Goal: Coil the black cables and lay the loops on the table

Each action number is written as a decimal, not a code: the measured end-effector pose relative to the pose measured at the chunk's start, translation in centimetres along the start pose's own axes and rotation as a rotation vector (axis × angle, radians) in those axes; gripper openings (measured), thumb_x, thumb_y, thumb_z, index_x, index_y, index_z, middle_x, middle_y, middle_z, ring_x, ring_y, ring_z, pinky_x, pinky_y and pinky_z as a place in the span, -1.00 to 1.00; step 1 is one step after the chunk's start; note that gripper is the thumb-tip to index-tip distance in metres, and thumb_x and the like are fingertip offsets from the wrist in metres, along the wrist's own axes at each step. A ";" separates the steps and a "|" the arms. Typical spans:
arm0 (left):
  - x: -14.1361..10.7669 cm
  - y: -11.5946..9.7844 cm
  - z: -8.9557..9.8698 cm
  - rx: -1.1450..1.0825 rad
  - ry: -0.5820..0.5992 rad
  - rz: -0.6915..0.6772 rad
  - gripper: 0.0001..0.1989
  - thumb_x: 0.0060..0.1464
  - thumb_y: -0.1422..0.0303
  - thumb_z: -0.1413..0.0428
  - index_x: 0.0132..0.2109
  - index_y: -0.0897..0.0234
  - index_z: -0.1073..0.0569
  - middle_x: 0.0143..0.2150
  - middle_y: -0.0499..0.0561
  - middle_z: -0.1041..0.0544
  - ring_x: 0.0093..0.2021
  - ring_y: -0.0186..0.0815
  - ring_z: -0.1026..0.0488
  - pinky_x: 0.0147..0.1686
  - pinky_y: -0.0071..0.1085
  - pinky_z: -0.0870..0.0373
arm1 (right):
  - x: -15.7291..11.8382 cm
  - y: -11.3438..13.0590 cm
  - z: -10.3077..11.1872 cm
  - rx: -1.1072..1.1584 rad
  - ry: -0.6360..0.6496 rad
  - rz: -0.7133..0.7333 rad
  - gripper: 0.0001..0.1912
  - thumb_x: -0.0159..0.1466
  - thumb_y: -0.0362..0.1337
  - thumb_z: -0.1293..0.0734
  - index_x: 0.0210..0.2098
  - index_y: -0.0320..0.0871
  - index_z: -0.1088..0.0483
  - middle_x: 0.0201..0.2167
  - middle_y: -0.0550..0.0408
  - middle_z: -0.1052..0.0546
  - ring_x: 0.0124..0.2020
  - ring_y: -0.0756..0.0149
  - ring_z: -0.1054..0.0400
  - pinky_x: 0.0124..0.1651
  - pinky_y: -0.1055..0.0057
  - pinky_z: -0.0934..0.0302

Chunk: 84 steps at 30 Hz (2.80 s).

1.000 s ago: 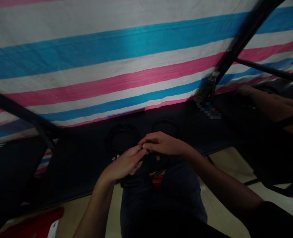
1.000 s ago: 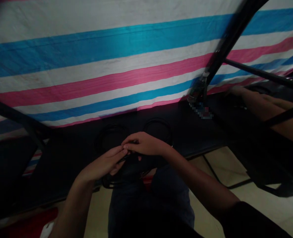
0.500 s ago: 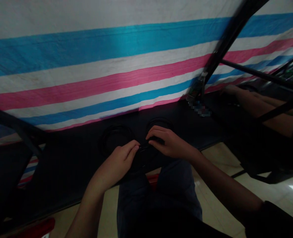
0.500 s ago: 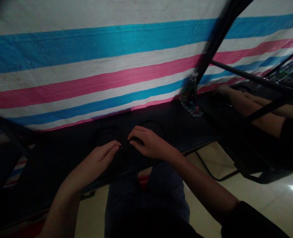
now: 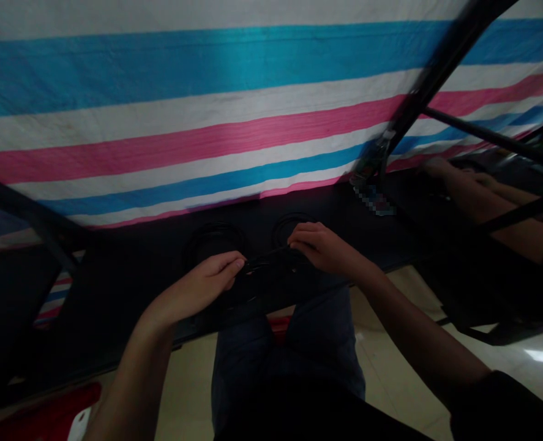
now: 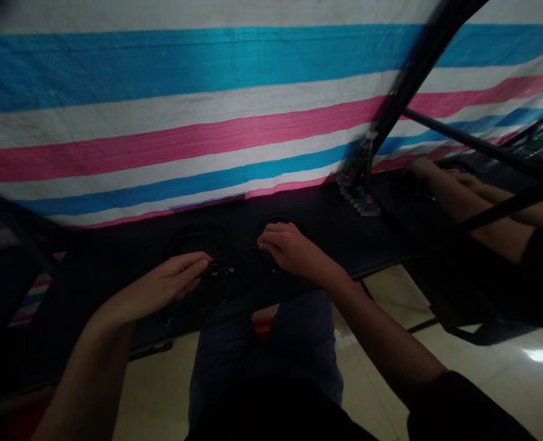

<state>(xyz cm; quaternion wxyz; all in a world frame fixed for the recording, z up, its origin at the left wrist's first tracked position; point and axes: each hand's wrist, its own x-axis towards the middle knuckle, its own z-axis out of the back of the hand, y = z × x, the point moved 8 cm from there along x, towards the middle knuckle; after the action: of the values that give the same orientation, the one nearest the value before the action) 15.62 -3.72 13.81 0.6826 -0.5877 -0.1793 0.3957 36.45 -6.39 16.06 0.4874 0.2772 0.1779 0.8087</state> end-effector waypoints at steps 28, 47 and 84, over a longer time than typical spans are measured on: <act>-0.8 2.3 1.1 -0.506 -0.181 0.090 -0.70 0.21 0.13 -0.18 -0.31 0.30 -0.47 -0.61 -0.24 -0.04 -0.61 -0.49 0.05 -0.58 -0.54 -0.05 | -9.7 -0.1 -1.9 0.450 0.506 -0.421 -0.47 0.38 0.09 -0.28 -0.54 -0.19 -0.33 -0.58 0.24 -0.24 -0.54 0.48 -0.06 -0.51 0.50 0.05; -4.5 0.5 -0.1 -0.533 -0.275 0.045 -0.48 0.10 -0.07 -0.22 -0.52 0.27 -0.35 -0.65 -0.23 0.03 -0.66 -0.52 0.14 -0.62 -0.52 0.19 | -12.7 0.9 -14.8 0.708 0.470 -0.652 -0.69 0.41 -0.18 -0.20 -0.41 -0.17 -0.37 -0.55 0.21 -0.32 -0.54 0.45 -0.17 -0.47 0.49 -0.04; -4.0 2.5 -7.0 -0.184 -0.194 -0.079 -0.54 0.24 -0.04 -0.07 -0.41 0.26 -0.39 -0.47 -0.09 -0.29 -0.43 -0.34 -0.22 -0.41 -0.46 -0.18 | -6.3 6.7 -9.3 0.851 -0.137 -0.361 -0.47 0.46 0.04 -0.17 0.31 -0.05 -0.28 0.14 -0.09 -0.47 0.16 0.13 -0.35 0.23 0.15 -0.22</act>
<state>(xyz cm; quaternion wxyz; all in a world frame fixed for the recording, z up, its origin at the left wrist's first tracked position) 17.28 -11.32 10.61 0.6203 -0.5992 -0.3029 0.4055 28.40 -15.20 10.78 0.4739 0.4698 0.5066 0.5460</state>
